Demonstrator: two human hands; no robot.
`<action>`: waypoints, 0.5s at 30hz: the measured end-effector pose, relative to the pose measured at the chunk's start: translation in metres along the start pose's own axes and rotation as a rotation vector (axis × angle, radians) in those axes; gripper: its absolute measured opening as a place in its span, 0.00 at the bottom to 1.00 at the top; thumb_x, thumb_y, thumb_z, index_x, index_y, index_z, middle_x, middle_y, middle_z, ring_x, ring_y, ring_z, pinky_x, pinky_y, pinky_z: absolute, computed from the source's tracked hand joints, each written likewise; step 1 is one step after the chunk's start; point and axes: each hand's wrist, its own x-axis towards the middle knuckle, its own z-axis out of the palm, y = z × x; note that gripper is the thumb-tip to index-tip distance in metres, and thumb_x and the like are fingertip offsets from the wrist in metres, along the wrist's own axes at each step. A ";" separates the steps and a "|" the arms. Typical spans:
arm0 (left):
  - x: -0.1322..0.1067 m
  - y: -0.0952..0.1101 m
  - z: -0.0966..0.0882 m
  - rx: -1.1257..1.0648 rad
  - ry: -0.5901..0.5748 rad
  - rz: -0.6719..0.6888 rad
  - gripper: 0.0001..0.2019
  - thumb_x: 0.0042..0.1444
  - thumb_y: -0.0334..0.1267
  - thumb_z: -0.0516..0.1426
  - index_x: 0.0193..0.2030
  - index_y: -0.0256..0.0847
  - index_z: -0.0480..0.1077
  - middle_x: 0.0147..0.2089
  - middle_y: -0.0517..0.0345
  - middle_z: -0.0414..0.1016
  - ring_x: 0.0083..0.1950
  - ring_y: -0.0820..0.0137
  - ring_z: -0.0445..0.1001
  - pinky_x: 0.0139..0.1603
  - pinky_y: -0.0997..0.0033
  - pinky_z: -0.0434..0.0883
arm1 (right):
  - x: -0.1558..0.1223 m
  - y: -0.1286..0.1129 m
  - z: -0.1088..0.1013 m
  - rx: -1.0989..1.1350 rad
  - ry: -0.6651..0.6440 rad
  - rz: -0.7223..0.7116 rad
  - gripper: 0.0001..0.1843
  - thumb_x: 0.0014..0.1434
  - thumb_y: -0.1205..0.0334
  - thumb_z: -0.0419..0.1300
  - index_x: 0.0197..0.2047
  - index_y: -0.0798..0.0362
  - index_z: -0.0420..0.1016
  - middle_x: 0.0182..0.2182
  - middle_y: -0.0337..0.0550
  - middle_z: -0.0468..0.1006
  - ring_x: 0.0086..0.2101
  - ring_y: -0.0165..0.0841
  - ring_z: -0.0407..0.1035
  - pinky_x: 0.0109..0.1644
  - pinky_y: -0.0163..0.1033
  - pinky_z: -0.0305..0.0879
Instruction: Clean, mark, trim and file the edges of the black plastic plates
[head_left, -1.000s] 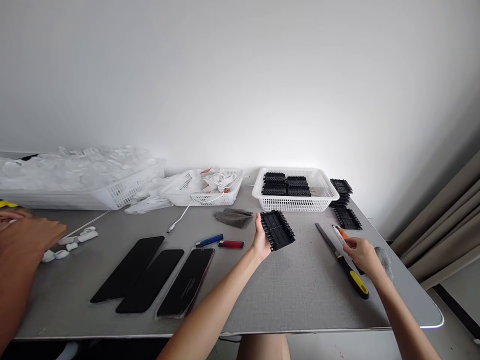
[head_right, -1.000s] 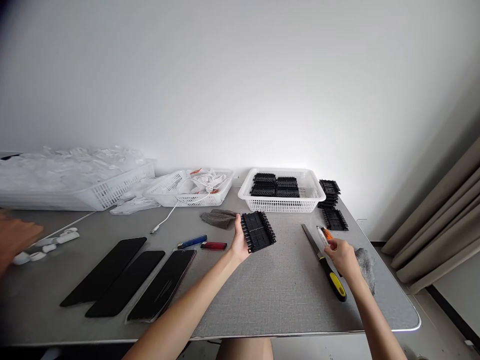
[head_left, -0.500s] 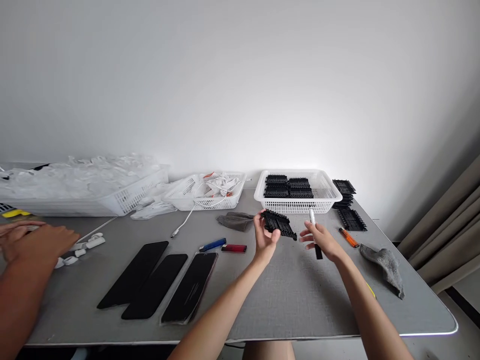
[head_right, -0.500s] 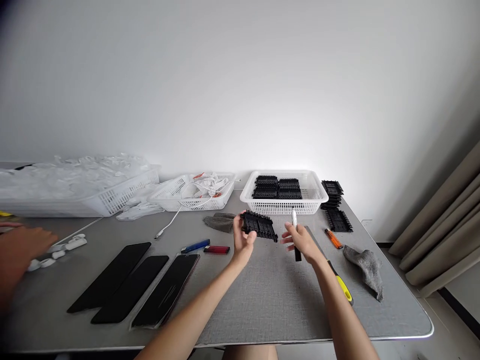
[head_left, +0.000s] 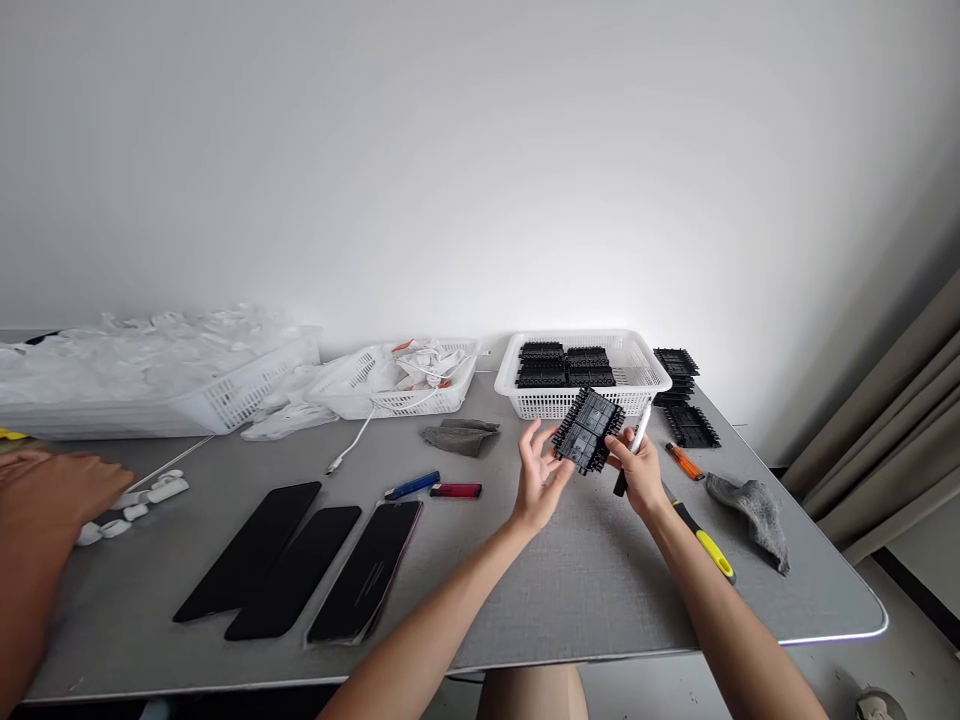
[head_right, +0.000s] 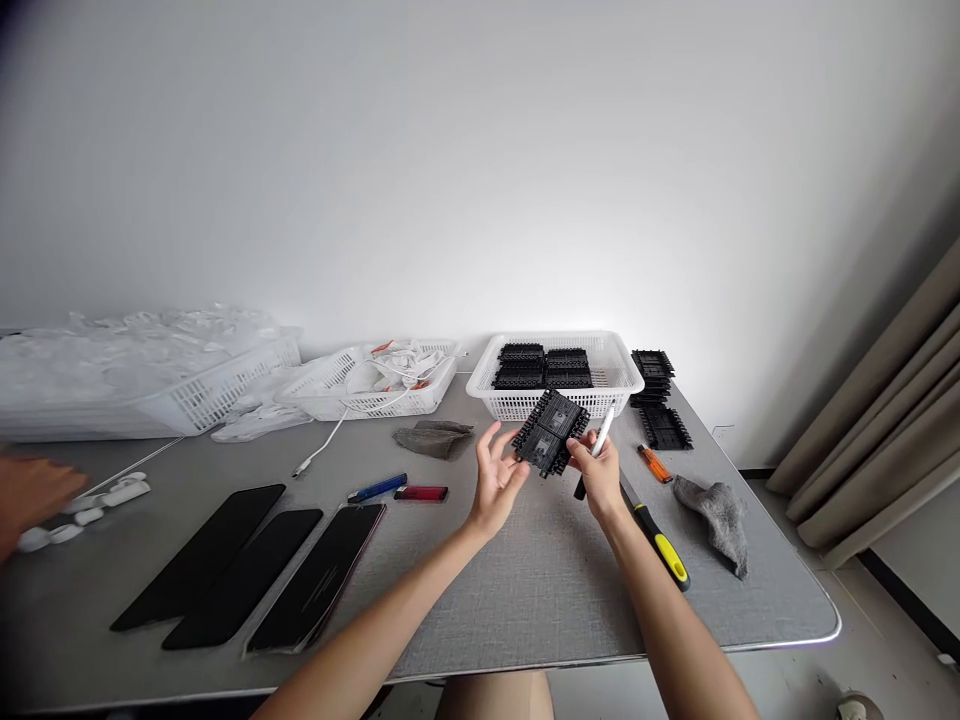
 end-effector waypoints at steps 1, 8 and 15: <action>0.002 0.003 -0.001 -0.032 -0.009 -0.086 0.34 0.60 0.52 0.58 0.68 0.48 0.48 0.65 0.39 0.62 0.56 0.59 0.74 0.52 0.55 0.74 | 0.001 -0.001 -0.002 -0.035 0.004 -0.049 0.27 0.42 0.54 0.73 0.31 0.49 0.57 0.25 0.29 0.65 0.27 0.27 0.63 0.34 0.35 0.65; 0.009 0.008 -0.007 -0.015 -0.177 -0.354 0.28 0.57 0.51 0.60 0.59 0.34 0.69 0.50 0.42 0.79 0.48 0.57 0.78 0.45 0.60 0.78 | 0.003 -0.002 -0.007 -0.255 -0.038 -0.256 0.24 0.48 0.51 0.69 0.31 0.48 0.55 0.25 0.32 0.67 0.27 0.27 0.60 0.32 0.35 0.60; 0.010 0.009 -0.010 -0.074 -0.143 -0.432 0.34 0.51 0.51 0.65 0.60 0.31 0.68 0.35 0.51 0.79 0.36 0.66 0.77 0.40 0.59 0.80 | 0.003 -0.008 -0.011 -0.441 -0.018 -0.295 0.21 0.58 0.42 0.60 0.32 0.49 0.58 0.27 0.38 0.70 0.28 0.31 0.63 0.33 0.37 0.62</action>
